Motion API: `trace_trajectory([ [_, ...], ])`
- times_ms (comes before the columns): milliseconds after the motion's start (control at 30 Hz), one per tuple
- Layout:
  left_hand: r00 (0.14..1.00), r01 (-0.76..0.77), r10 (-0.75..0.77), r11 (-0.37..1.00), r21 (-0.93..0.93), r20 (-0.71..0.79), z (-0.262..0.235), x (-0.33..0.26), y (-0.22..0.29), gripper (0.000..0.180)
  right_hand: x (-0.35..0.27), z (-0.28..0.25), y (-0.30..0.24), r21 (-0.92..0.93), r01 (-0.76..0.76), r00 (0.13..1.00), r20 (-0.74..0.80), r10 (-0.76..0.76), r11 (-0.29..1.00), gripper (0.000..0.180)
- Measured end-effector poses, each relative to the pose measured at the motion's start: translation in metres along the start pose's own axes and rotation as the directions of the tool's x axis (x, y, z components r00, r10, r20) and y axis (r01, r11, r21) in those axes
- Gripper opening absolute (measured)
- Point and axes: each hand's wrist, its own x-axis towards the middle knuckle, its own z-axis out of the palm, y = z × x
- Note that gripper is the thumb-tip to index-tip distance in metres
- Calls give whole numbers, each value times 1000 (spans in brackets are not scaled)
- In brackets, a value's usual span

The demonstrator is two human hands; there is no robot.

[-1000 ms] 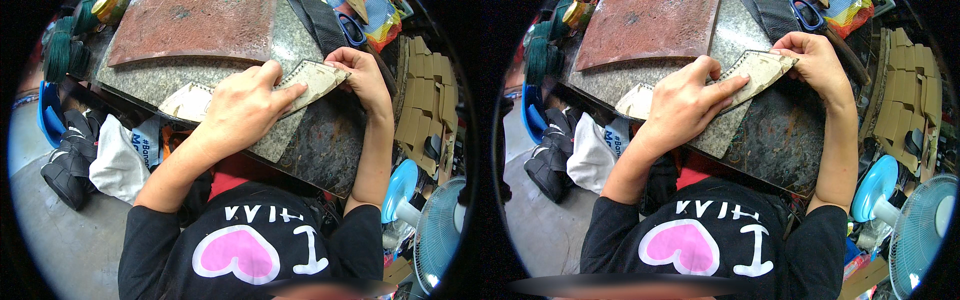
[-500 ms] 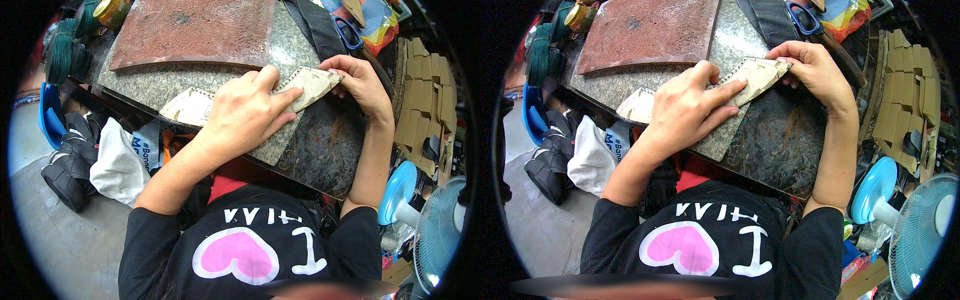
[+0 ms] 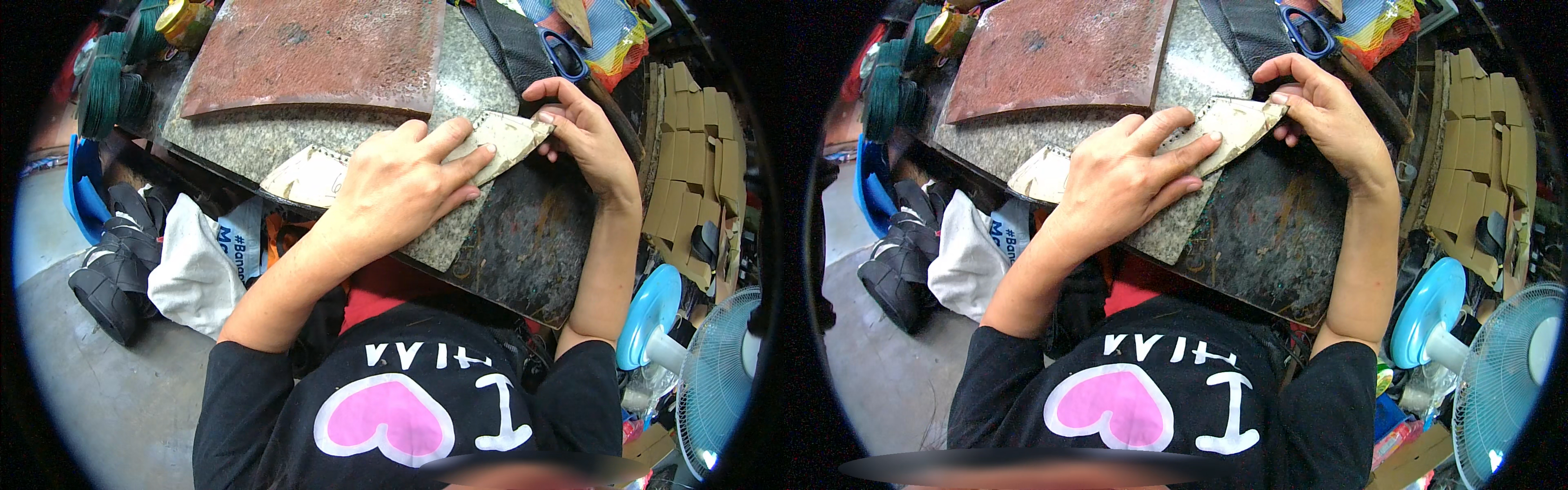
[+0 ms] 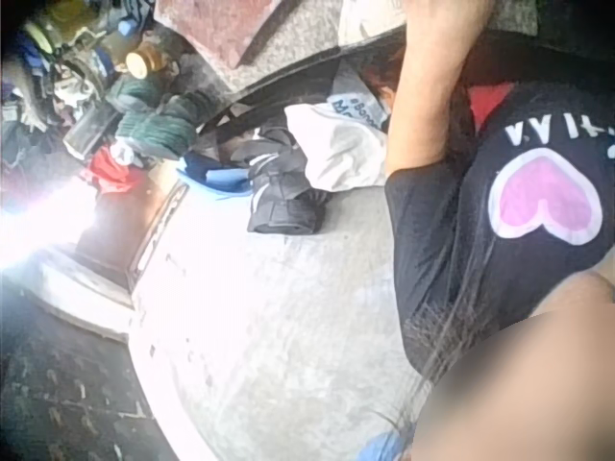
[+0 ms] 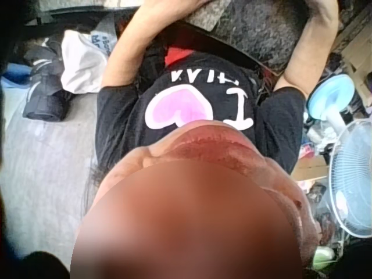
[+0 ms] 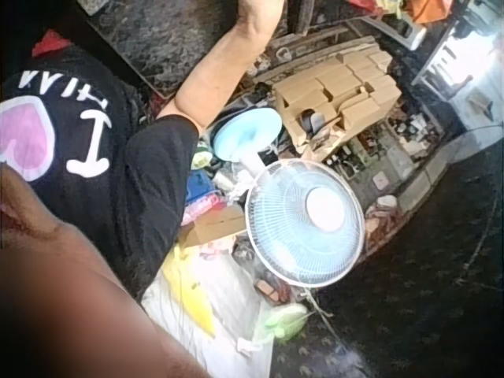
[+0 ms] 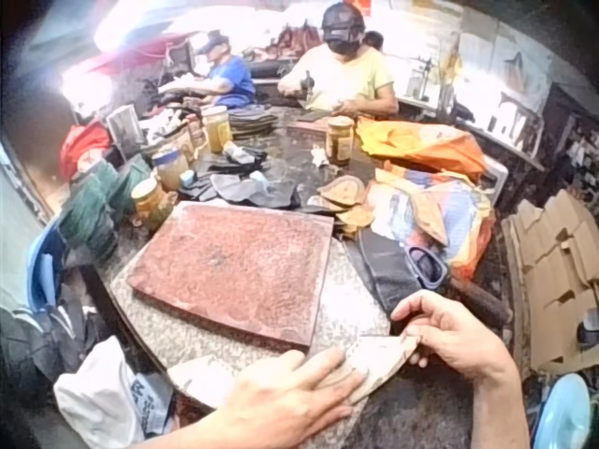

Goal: The person aligns and stacks black leather pieces on a workbench, uses a template to check shapes, and arranges the pieces into a pile. The person also moves a jar and a sanding block aside to clear the workspace.

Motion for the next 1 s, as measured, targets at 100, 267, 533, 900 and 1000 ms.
trace_trajectory([
  [100, 999, -27, 27, 1000, 13, -27, 1, 1, -1, 44, 0, -1, -3, 88, -63, 997, -46, 67, 994, 21],
  [267, 1000, 17, -17, 1000, -12, -23, -1, 1, 2, 45, 1, 11, -3, -223, 21, 997, -72, -38, 975, 27],
  [533, 998, 29, -25, 997, 77, -52, 2, 5, 11, 47, 4, 24, 5, -297, 108, 978, -141, -155, 949, 24],
  [900, 997, 3, 1, 999, 47, -77, 6, 3, 7, 49, 5, 25, 5, -222, 119, 982, -117, -147, 968, 18],
  [1000, 997, -8, 11, 999, 37, -74, 6, 3, 6, 49, 6, 25, 3, -237, 124, 982, -112, -154, 964, 17],
])
